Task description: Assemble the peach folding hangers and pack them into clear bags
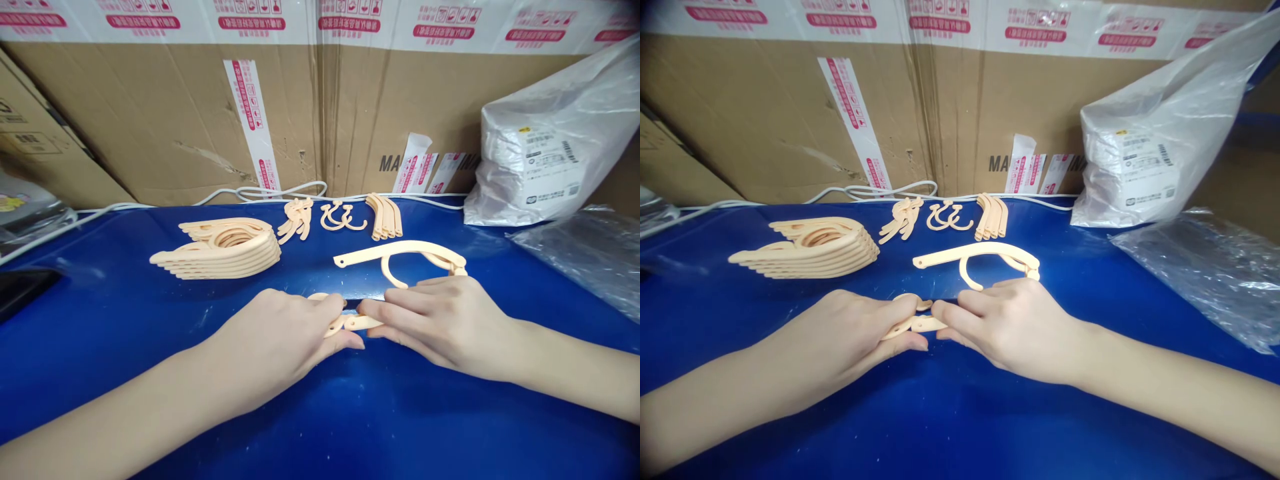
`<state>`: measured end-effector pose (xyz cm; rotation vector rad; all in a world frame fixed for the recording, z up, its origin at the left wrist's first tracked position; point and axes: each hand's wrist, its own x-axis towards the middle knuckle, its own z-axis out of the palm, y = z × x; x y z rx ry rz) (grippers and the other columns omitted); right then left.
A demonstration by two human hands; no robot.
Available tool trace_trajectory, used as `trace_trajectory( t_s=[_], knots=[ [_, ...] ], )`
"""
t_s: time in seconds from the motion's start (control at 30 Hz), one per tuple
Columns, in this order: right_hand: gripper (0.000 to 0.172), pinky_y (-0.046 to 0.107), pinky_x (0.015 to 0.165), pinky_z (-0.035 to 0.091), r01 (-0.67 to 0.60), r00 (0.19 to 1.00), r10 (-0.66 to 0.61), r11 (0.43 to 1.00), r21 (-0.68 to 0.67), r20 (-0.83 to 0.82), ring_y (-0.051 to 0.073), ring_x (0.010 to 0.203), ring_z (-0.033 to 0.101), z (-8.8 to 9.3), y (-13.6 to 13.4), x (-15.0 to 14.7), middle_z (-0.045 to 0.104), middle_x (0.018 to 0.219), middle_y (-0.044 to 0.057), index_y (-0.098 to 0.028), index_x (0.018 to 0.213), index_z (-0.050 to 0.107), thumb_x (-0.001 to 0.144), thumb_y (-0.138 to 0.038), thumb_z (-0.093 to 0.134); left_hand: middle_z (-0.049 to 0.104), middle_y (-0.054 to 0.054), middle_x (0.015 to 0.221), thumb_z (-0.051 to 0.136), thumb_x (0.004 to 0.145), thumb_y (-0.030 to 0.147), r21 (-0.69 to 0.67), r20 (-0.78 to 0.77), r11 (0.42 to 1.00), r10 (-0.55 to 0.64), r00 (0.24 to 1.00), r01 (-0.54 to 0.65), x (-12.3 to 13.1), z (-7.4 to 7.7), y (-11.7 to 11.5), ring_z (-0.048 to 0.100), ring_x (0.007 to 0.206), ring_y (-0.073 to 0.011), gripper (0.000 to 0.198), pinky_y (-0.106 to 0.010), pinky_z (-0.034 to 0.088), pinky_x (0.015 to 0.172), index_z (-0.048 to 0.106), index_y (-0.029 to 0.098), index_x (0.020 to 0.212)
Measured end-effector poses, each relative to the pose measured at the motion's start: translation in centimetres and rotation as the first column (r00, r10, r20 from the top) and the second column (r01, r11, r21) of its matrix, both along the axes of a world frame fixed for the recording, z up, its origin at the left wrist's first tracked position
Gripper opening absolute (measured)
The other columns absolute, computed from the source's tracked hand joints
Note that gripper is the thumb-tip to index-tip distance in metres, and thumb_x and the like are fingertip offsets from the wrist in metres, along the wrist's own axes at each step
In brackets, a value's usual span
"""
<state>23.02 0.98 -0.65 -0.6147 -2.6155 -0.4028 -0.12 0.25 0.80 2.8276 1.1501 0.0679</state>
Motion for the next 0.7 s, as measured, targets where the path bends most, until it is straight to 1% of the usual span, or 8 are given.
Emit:
trace_trajectory(
  t_s=[0.1,0.17,0.27,0.37,0.43,0.47,0.53,0.7],
  knots=[
    [0.031,0.025,0.051,0.039,-0.016,1.0,0.017,0.996,-0.087,0.006,0.009,0.05,0.056,0.2,-0.1,0.1,0.065,0.068,-0.002,-0.017,0.105,0.067,0.104,-0.032,0.039,0.062,0.003,0.067,0.037,0.103,0.042,-0.111,0.04,0.994,0.001,0.999,0.003,-0.3,0.5,-0.1,0.058,0.053,-0.0154,0.032,-0.025,0.025,0.048,0.05,0.02,0.083],
    [0.032,0.025,0.053,0.04,-0.019,1.0,0.02,0.98,-0.197,0.004,0.01,0.053,0.058,0.3,-0.2,0.2,0.067,0.072,-0.001,-0.018,0.109,0.066,0.104,-0.032,0.038,0.062,0.003,0.068,0.033,0.104,0.043,-0.11,0.069,0.994,-0.004,0.998,0.012,-0.5,0.4,-0.2,0.058,0.053,-0.0154,0.034,-0.026,0.025,0.048,0.049,0.02,0.084],
    [0.031,0.023,0.055,0.042,-0.02,1.0,0.019,0.938,-0.346,-0.008,0.01,0.056,0.06,0.4,-0.2,0.3,0.069,0.078,0.0,-0.019,0.113,0.066,0.104,-0.031,0.039,0.06,0.003,0.066,0.029,0.104,0.049,0.014,0.123,0.999,-0.054,0.991,0.052,-0.6,-0.2,-0.2,0.057,0.051,-0.0156,0.039,-0.026,0.025,0.047,0.045,0.021,0.083],
    [0.029,0.022,0.057,0.043,-0.013,1.0,0.008,0.905,-0.425,-0.014,0.01,0.061,0.062,0.3,-0.2,0.3,0.07,0.083,0.002,-0.018,0.111,0.066,0.103,-0.031,0.041,0.06,0.002,0.067,0.023,0.104,0.051,0.191,0.141,0.976,-0.133,0.981,0.105,-0.5,-0.8,-0.1,0.058,0.053,-0.0154,0.042,-0.026,0.029,0.046,0.043,0.021,0.082],
    [0.028,0.022,0.056,0.042,-0.02,1.0,0.01,0.9,-0.436,-0.024,0.011,0.061,0.062,0.2,-0.2,0.3,0.07,0.081,0.001,-0.019,0.108,0.067,0.102,-0.031,0.042,0.06,0.001,0.066,0.019,0.104,0.049,0.271,0.117,0.955,-0.154,0.981,0.117,-0.4,-0.9,0.0,0.06,0.054,-0.0156,0.044,-0.026,0.031,0.046,0.042,0.02,0.081],
    [0.028,0.023,0.056,0.042,-0.024,0.999,0.012,0.903,-0.429,-0.03,0.011,0.061,0.062,0.2,-0.2,0.3,0.069,0.081,0.001,-0.019,0.108,0.066,0.102,-0.03,0.042,0.06,0.001,0.065,0.018,0.104,0.049,0.282,0.106,0.952,-0.151,0.983,0.116,-0.4,-1.0,0.1,0.061,0.054,-0.0157,0.045,-0.026,0.031,0.046,0.042,0.02,0.08],
    [0.027,0.023,0.055,0.041,-0.027,0.999,0.012,0.917,-0.399,-0.038,0.011,0.059,0.061,0.2,-0.2,0.3,0.069,0.079,0.0,-0.019,0.11,0.066,0.102,-0.03,0.043,0.061,0.001,0.065,0.018,0.104,0.05,0.265,0.102,0.959,-0.133,0.986,0.102,-0.4,-1.1,0.1,0.061,0.053,-0.0155,0.045,-0.026,0.031,0.045,0.042,0.02,0.08],
    [0.03,0.024,0.054,0.041,-0.016,0.999,0.006,0.943,-0.331,-0.032,0.01,0.056,0.06,0.2,-0.1,0.2,0.068,0.076,0.0,-0.018,0.112,0.066,0.103,-0.031,0.041,0.061,0.003,0.063,0.019,0.105,0.05,0.169,0.114,0.984,-0.074,0.991,0.054,-0.6,-1.4,0.1,0.056,0.047,-0.0144,0.043,-0.026,0.025,0.044,0.045,0.021,0.085]
  ],
)
